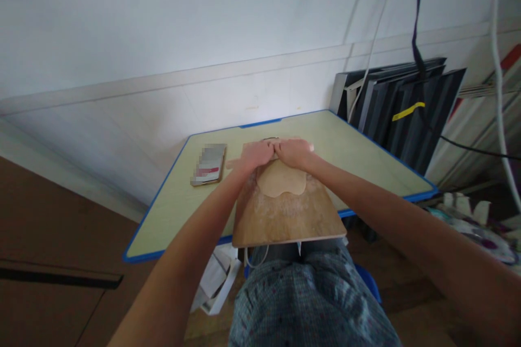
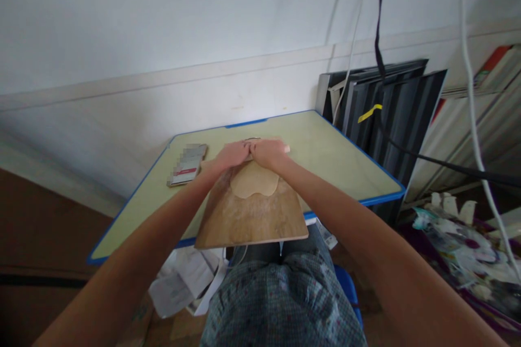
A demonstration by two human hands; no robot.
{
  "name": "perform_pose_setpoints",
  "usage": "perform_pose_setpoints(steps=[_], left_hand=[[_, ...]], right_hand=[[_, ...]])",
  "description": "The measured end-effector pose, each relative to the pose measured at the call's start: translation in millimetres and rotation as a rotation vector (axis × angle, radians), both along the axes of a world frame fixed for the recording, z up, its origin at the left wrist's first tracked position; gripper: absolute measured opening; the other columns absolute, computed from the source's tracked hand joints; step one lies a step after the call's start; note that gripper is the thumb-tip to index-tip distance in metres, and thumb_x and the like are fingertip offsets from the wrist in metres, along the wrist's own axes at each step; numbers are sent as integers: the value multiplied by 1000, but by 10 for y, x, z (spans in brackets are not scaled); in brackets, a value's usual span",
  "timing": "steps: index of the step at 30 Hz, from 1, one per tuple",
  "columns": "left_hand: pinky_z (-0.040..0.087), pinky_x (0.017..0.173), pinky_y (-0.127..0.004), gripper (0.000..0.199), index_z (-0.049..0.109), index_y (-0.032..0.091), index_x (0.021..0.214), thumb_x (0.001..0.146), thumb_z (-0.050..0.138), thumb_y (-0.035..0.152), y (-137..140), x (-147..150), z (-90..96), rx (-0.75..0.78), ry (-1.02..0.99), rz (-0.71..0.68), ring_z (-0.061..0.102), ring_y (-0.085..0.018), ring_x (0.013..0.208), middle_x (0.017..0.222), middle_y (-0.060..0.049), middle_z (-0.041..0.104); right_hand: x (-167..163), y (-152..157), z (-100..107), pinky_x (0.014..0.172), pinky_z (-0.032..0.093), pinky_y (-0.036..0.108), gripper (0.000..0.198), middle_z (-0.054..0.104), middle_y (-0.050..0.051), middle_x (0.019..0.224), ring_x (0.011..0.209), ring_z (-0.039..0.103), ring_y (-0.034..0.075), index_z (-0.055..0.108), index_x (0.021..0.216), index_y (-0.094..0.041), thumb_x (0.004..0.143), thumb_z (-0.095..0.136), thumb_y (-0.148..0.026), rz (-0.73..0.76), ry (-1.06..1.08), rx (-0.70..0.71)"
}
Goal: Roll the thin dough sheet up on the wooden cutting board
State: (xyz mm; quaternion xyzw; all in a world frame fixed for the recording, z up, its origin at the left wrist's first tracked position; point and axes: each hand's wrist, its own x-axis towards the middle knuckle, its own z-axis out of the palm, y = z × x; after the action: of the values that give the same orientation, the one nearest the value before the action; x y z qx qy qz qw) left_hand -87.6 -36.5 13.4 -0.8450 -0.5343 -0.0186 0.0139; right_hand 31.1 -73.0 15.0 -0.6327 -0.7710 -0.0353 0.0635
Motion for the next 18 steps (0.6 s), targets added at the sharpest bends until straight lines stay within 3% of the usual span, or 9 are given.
perform_pose_setpoints(steps=[4,8,15,18], left_hand=[[47,82,-43,32,52,16,111,85,51,35,-419,-33,-7,97,31,-18,56,-20,97,112,-7,56],[45,85,-45,33,51,16,113,86,51,35,-619,-37,-30,163,31,-21,54,-21,101,115,-8,54],[48,81,-42,31,53,16,110,85,51,35,-339,8,-23,87,64,20,56,-20,96,111,-7,56],[47,82,-42,31,53,17,111,85,51,35,-137,36,-7,41,66,76,55,-20,97,113,-7,55]], right_hand=[[29,-287,-42,78,43,34,50,67,12,103,94,61,25,66,100,-17,93,18,-33,17,6,65],[62,-435,-78,84,40,30,40,63,7,114,101,57,21,61,106,-20,92,25,-30,81,19,113],[18,-183,-73,81,42,34,48,66,13,106,96,60,24,66,99,-15,93,20,-30,1,31,67],[4,9,-41,79,43,33,48,63,13,112,101,58,24,65,104,-15,92,21,-31,-42,44,12]])
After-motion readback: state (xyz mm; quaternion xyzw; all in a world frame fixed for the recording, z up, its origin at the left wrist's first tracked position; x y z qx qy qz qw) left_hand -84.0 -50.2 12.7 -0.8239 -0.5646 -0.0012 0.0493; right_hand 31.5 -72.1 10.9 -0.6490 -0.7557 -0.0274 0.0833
